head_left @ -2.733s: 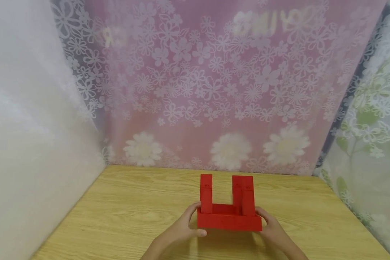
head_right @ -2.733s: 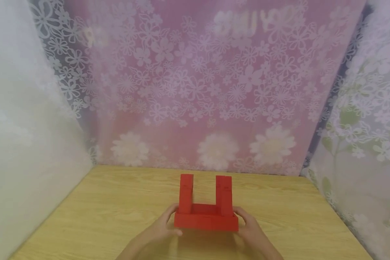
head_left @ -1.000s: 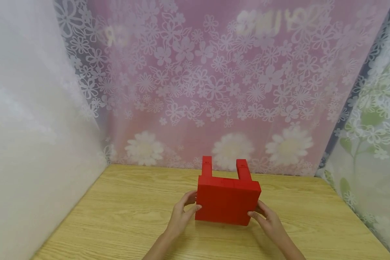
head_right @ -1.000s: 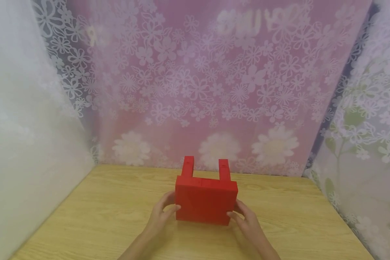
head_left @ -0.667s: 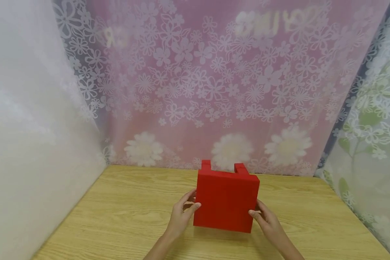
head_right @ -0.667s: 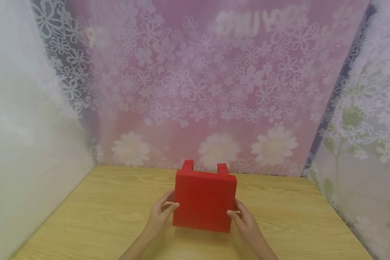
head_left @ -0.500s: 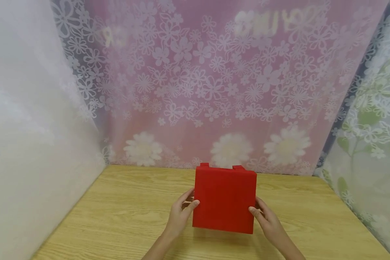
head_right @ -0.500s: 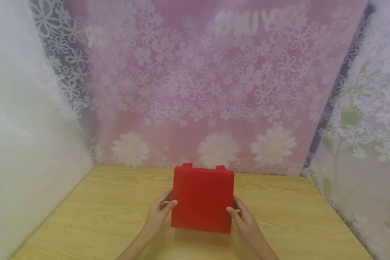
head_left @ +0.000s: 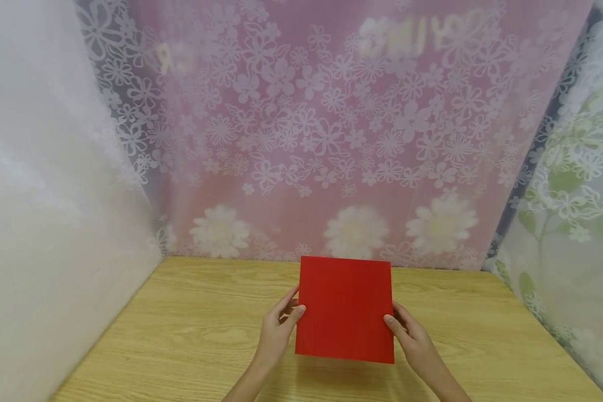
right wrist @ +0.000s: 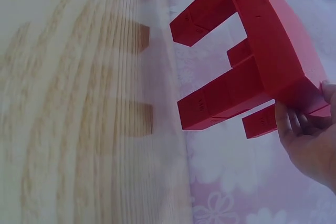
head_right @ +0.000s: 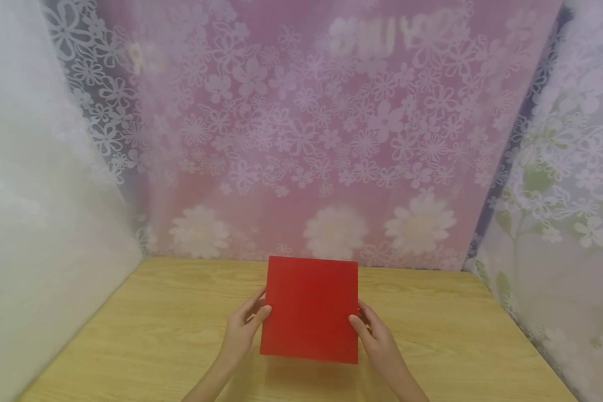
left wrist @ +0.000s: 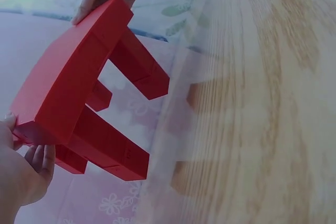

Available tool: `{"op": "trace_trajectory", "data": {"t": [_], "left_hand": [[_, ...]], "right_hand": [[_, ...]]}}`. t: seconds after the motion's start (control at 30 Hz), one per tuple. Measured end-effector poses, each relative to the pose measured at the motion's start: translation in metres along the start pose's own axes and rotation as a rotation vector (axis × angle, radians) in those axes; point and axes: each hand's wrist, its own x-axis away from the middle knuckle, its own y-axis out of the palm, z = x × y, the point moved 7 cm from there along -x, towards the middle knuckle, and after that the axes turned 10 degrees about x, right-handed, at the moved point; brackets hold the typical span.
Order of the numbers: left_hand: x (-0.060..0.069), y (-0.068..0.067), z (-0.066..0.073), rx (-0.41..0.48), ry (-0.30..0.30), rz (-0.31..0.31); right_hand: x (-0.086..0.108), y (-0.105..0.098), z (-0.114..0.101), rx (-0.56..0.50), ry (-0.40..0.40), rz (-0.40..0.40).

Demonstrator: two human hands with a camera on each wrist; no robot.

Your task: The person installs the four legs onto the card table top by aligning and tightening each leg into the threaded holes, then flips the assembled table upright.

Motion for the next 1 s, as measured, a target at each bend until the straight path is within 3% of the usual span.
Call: {"op": "trace_trajectory", "data": {"t": [0.5, 0.73, 1.0], "left_hand": [[0.0012, -0.0001, 0.0022, 0.034, -0.123, -0.042], [-0.0014, -0.0026, 0.0006, 0.116, -0.196, -0.096], [-0.0005, -0.0075, -0.0026, 0.200, -0.308, -0.107]], "right_hand": [[-0.0031, -0.0043, -0.0017, -0.086, 0.099, 0.020], [-0.0052, -0.0053, -0.0017, -0.128, 0.181, -0.027], [-0.0059, -0.0033, 0.0010, -0.196, 0.212, -0.093]]}}
